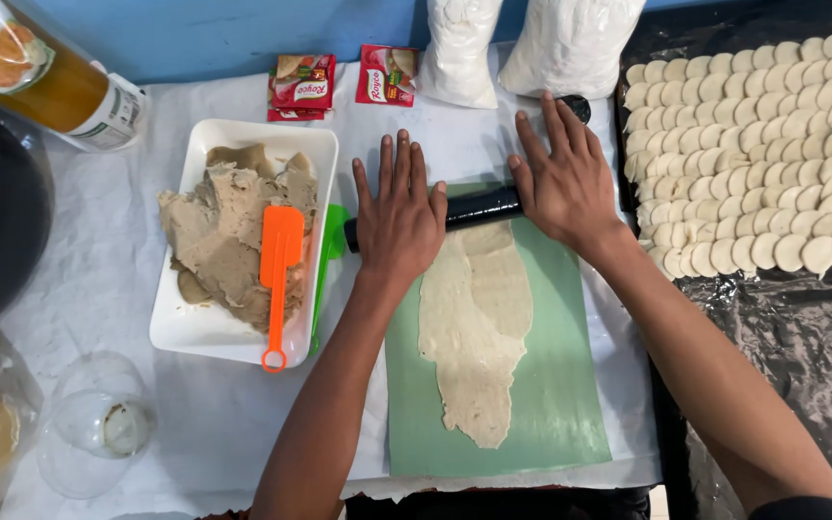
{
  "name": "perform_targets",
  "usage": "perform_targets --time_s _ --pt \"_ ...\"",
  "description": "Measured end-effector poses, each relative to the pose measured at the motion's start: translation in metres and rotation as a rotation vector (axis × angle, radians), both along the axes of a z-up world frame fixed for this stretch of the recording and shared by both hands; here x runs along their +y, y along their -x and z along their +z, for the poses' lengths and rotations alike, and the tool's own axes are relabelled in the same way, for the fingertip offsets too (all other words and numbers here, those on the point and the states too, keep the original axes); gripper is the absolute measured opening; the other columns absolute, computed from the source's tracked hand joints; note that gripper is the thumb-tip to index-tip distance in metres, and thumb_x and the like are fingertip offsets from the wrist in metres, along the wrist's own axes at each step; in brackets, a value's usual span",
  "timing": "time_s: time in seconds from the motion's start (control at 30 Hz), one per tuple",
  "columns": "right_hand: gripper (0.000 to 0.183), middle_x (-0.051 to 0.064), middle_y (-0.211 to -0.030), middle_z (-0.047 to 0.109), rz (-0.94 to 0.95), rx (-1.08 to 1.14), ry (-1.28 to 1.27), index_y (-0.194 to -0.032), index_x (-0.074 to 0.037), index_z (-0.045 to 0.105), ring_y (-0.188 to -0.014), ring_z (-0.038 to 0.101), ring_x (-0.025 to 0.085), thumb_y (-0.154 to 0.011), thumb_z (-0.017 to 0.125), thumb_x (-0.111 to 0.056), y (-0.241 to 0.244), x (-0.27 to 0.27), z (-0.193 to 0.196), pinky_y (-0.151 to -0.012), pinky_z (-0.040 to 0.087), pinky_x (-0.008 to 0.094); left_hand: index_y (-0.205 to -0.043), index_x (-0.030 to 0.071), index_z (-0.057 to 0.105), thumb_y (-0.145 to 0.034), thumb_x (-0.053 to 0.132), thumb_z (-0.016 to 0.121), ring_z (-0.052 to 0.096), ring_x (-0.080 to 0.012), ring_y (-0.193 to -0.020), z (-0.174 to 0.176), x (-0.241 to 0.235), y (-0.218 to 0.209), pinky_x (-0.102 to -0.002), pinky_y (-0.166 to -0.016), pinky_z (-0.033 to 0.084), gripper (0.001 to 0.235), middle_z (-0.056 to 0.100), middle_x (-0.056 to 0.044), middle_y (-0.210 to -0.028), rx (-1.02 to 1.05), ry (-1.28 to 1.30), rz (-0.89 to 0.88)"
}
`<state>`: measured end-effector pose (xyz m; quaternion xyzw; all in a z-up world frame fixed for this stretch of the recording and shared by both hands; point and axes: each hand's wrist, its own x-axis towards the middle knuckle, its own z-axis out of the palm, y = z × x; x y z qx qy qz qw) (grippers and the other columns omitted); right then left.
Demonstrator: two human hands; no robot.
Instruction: Cutting dough into circles using a round cutter and rolling more dough with a rolling pin.
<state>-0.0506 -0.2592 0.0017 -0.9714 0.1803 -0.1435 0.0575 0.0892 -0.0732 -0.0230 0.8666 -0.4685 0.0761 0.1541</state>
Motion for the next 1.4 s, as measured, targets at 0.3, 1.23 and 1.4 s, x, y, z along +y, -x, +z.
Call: perform_targets --time_s 0.3,1.23,1.4 --pt "0.06 0.024 -0.165 0.037 0.059 -0.04 -0.007 -0.158 0.003 0.04 -0.154 0.032 0.042 -0.108 0.049 -0.029 0.058 0.035 0.0 -0.125 0.025 0.054 -0.154 -0.009 0.036 -0.105 0.037 0.049 0.025 -0.0335 -0.156 0.014 0.041 0.062 -0.061 -0.125 0.013 0.068 0.032 -0.025 -0.164 0.069 0.017 -0.051" --pt "0.06 0.024 -0.16 0.043 0.065 0.035 -0.018 -0.153 0.002 0.046 -0.146 0.043 0.039 -0.105 0.049 -0.034 0.069 0.042 0.016 -0.117 0.034 0.052 -0.154 -0.009 0.038 -0.106 0.04 0.049 0.027 -0.0348 -0.157 0.014 0.048 0.074 -0.06 -0.127 0.015 0.07 0.034 -0.025 -0.165 0.098 0.018 -0.107" --pt "0.058 0.028 -0.165 0.031 0.023 0.037 -0.126 -0.155 -0.007 0.047 -0.14 0.04 0.045 -0.107 0.045 -0.04 0.021 0.022 0.019 -0.115 0.037 0.052 -0.152 -0.009 0.04 -0.108 0.039 0.046 0.022 -0.0381 -0.157 0.023 0.015 0.031 -0.064 -0.125 0.012 0.065 0.029 -0.025 -0.166 0.071 0.053 -0.012"
